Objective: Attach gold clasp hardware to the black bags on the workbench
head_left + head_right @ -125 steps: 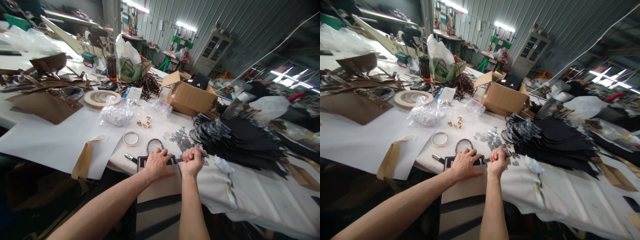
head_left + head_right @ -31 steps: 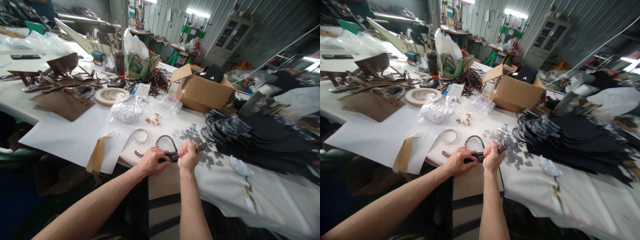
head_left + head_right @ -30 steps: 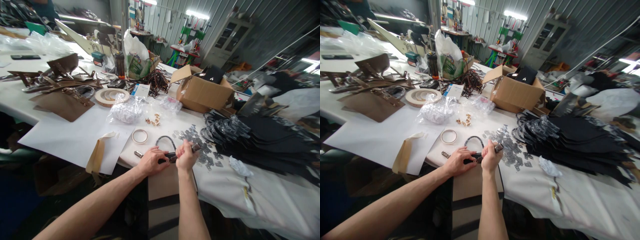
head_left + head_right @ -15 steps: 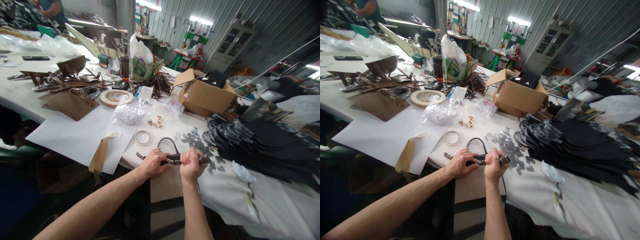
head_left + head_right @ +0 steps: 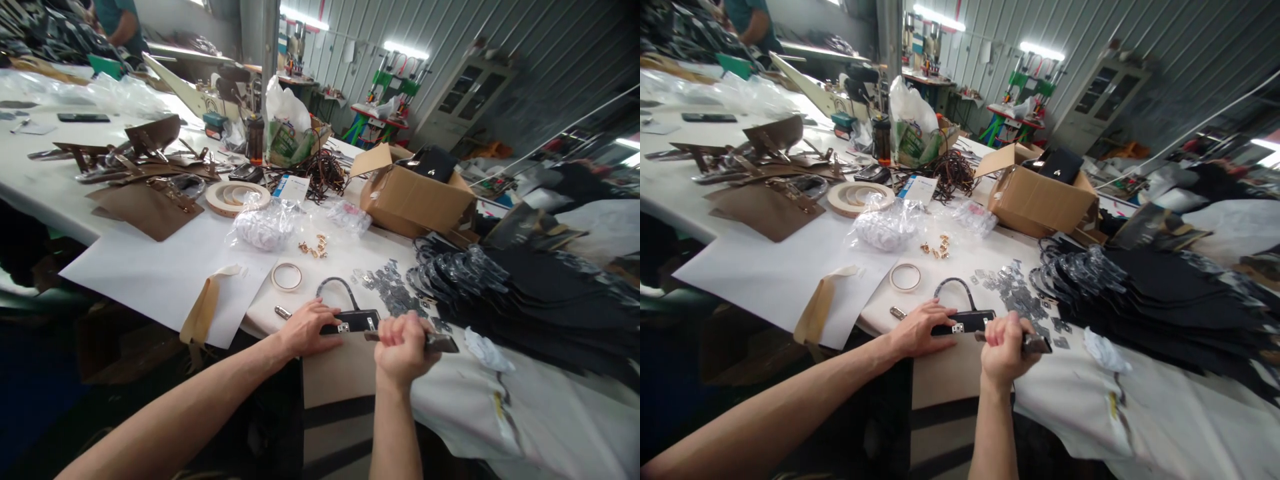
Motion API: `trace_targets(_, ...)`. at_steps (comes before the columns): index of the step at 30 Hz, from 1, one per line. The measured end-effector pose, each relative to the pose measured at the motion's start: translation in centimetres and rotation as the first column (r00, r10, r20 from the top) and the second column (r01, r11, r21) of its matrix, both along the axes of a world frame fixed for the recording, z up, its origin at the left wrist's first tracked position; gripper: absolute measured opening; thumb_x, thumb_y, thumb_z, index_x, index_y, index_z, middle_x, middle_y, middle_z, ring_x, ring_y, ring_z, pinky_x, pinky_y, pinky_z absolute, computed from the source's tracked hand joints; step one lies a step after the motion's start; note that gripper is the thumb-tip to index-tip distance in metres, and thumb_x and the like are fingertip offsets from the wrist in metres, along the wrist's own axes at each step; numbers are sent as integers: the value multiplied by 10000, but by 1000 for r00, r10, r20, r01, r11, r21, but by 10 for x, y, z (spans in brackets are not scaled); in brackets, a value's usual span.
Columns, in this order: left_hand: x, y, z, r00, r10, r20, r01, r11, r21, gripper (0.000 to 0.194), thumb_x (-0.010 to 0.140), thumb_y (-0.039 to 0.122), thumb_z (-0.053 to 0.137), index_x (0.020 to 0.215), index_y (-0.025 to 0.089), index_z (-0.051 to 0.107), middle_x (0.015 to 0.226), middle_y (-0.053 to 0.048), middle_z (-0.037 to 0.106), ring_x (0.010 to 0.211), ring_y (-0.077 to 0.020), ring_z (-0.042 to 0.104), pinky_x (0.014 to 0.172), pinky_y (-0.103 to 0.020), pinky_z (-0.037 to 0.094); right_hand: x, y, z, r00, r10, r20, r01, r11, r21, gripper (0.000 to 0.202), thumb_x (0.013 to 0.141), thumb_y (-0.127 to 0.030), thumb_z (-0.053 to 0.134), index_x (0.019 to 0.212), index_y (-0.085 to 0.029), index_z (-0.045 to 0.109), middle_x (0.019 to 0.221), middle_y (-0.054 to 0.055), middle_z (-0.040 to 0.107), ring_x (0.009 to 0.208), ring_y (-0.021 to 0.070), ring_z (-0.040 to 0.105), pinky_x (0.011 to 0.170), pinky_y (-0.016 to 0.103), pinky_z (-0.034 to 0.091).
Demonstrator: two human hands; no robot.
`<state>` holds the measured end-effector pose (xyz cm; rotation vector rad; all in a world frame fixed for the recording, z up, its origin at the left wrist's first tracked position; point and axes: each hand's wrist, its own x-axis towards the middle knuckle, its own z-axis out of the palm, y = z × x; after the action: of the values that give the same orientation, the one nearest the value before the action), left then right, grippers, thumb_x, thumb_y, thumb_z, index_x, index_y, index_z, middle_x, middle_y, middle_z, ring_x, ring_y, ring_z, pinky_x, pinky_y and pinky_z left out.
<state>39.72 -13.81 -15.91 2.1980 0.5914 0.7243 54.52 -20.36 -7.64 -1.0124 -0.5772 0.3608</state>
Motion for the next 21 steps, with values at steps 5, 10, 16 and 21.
trace_targets(5,-3,4,-2,1000,-27,-9,27,1000,3,363,803,414,852,1094,218,759,1307,-136,735,1179,-279,718,1203,-504,398,-14,0,-8,998,6,-56,-6,1000,5,491,944,-254,671,608,-209,315,479,-131,260,359,25,204,370,177,188)
trace_targets(10,0,4,-4,1000,-11,1,11,1000,-5,364,774,404,868,1069,215,769,1271,-120,754,1138,-275,735,1187,-497,414,-25,8,-29,993,-20,-120,24,999,33,505,954,-247,664,612,-216,294,478,-132,242,355,30,196,371,184,171)
trace_targets(16,1,5,-4,1000,5,-4,-5,1000,-10,339,760,387,877,1033,215,775,1244,-105,768,1104,-272,744,1169,-482,427,-28,11,-33,995,-57,-80,58,998,9,490,967,-261,647,610,-216,315,489,-126,252,360,34,201,377,201,167)
trace_targets(21,2,4,1,1000,13,-17,-13,1000,-17,284,775,370,857,1000,217,778,1237,-100,771,1079,-267,749,1171,-467,418,-36,14,-39,997,-81,-6,81,997,-18,469,969,-263,651,628,-224,331,489,-121,282,373,50,247,401,224,212)
